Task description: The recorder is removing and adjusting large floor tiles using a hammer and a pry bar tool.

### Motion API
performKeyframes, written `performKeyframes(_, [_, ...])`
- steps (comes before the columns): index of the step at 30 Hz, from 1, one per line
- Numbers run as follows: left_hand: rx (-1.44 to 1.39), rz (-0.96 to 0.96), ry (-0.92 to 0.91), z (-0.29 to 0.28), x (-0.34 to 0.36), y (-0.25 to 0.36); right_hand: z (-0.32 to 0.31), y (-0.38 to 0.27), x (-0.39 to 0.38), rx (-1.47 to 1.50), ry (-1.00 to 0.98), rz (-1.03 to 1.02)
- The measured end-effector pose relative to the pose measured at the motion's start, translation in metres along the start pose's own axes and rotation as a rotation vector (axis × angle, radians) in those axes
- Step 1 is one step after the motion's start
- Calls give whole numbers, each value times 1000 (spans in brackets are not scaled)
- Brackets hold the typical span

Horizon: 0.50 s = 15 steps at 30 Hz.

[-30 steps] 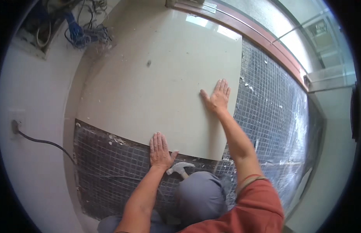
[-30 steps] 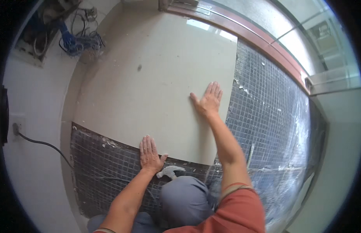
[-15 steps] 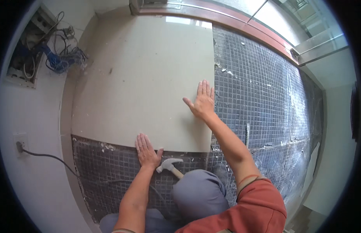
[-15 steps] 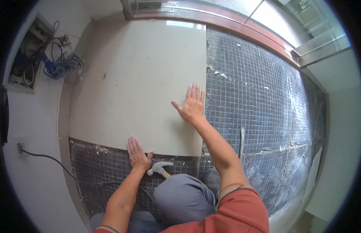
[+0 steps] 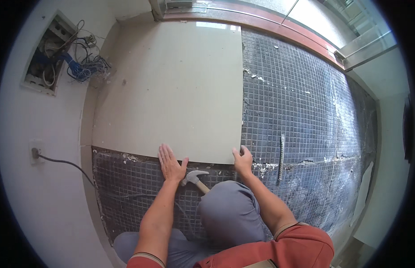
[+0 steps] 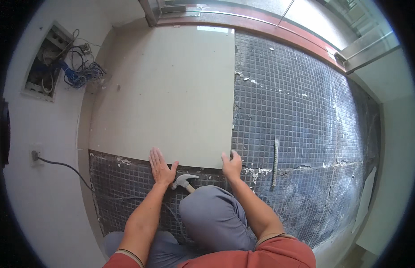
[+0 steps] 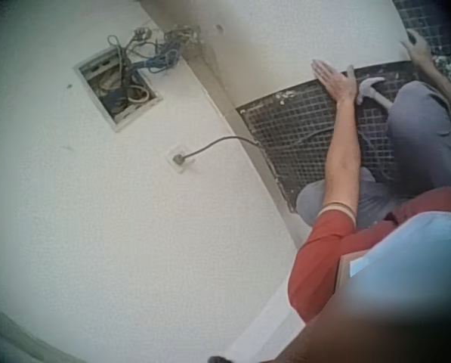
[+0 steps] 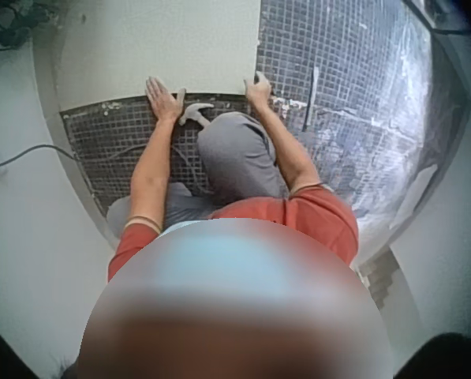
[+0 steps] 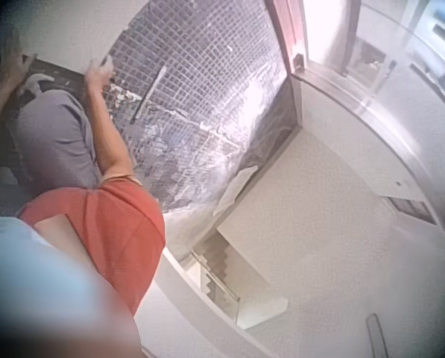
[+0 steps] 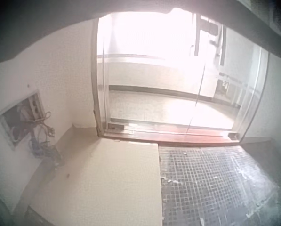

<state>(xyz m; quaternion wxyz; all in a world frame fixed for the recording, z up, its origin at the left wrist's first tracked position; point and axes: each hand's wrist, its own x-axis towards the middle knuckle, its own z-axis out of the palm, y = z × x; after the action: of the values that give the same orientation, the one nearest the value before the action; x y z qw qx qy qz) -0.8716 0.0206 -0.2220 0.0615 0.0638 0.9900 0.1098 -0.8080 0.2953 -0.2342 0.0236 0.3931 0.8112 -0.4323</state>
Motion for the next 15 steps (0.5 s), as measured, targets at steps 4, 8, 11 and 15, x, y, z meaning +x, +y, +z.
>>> performKeyframes(4, [-415, -632, 246, 16, -3, 40, 4, 45, -2, 293, 6, 108])
performKeyframes(8, [-1093, -1080, 178, 33, 5, 39, -4, 30, 17, 148, -139, 292])
performKeyframes(11, [-1537, -1264, 232, 34, 10, 36, -8, 13, 11, -75, -176, 197])
performKeyframes(15, [-1662, -1415, 219, 39, 15, 41, -10, 30, 31, 21, -307, 344])
